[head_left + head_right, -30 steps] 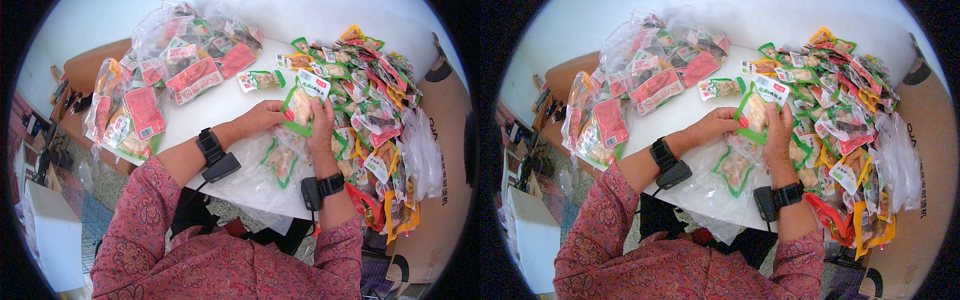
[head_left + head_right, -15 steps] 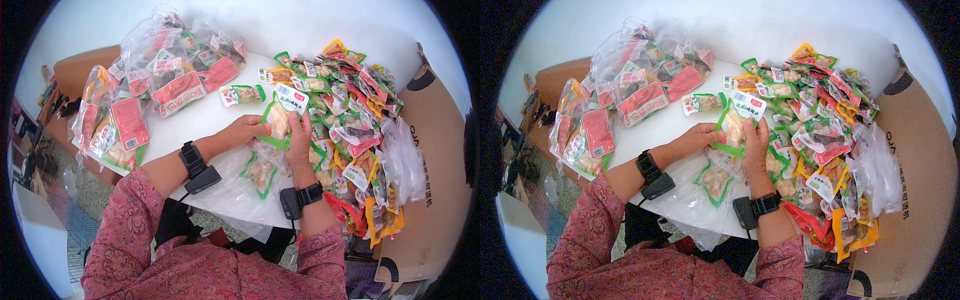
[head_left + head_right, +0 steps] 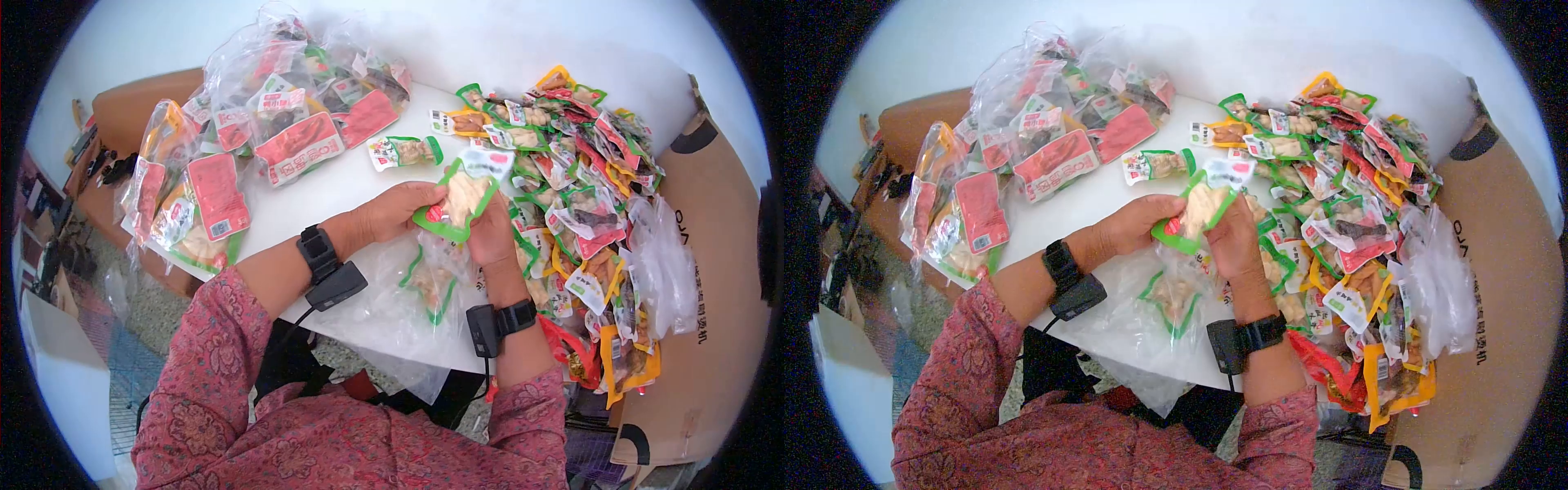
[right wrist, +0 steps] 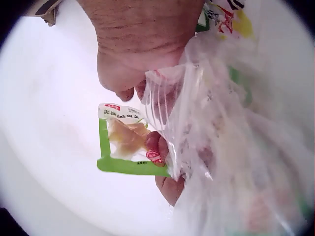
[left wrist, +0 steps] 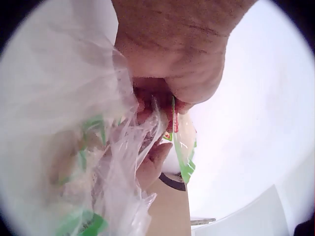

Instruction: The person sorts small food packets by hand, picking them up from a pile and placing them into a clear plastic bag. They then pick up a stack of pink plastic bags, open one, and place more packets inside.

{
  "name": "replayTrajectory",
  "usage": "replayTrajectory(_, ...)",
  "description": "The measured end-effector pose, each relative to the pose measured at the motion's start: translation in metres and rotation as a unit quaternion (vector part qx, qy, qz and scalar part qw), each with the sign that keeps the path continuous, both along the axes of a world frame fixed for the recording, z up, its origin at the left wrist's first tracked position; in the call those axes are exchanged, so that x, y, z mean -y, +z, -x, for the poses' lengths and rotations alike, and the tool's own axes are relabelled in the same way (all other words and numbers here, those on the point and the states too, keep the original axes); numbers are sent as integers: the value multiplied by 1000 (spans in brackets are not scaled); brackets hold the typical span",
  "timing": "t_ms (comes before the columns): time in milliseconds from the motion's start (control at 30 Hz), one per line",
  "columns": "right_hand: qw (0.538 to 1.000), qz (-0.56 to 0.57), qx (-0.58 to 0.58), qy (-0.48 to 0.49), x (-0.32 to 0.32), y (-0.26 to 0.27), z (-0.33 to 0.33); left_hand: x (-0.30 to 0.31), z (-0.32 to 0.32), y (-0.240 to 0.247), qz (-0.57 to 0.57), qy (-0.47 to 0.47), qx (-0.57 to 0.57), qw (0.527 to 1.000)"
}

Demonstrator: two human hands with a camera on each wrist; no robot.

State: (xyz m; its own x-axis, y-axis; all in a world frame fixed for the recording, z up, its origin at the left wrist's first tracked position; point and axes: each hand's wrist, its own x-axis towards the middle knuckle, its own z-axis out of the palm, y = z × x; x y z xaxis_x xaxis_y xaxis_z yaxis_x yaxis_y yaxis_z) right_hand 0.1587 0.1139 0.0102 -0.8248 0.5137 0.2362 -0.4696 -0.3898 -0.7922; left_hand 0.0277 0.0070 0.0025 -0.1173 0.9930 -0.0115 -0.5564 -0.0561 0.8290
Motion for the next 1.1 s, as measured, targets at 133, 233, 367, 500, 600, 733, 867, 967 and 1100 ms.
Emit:
replayTrajectory(133, 997, 2, -23, 67, -1, 5, -6, -1, -1, -6, 27, -72, -23, 997)
replayTrajectory(233, 998, -16, -27, 62, -3, 2, -7, 2, -4, 3, 5, -100, -43, 994)
replayTrajectory(367, 999, 35, 13, -4, -9, 0, -3, -6, -5, -8, -27, -128, -129, 983)
replayTrajectory(500, 992, 23, 22, -121, -23, -6, -7, -8, 0, -9, 25, -124, -162, 979)
replayTrajectory(600, 978, 45, 42, -200, -16, -1, -5, -5, -4, -6, 9, -73, -187, 980)
replayTrajectory(733, 969, -28, 40, -241, -13, 3, -7, 0, -4, -3, -69, -89, -171, 979)
replayTrajectory(867, 947, -104, 63, -296, -16, 3, -10, 0, 0, 3, -59, -127, -157, 978)
replayTrajectory(967, 942, -128, 59, -305, -15, 4, -10, 1, -1, 6, -75, -129, -130, 980)
replayTrajectory(1100, 947, -108, 33, -299, -18, 2, -11, -1, 0, 4, -29, -113, -29, 993)
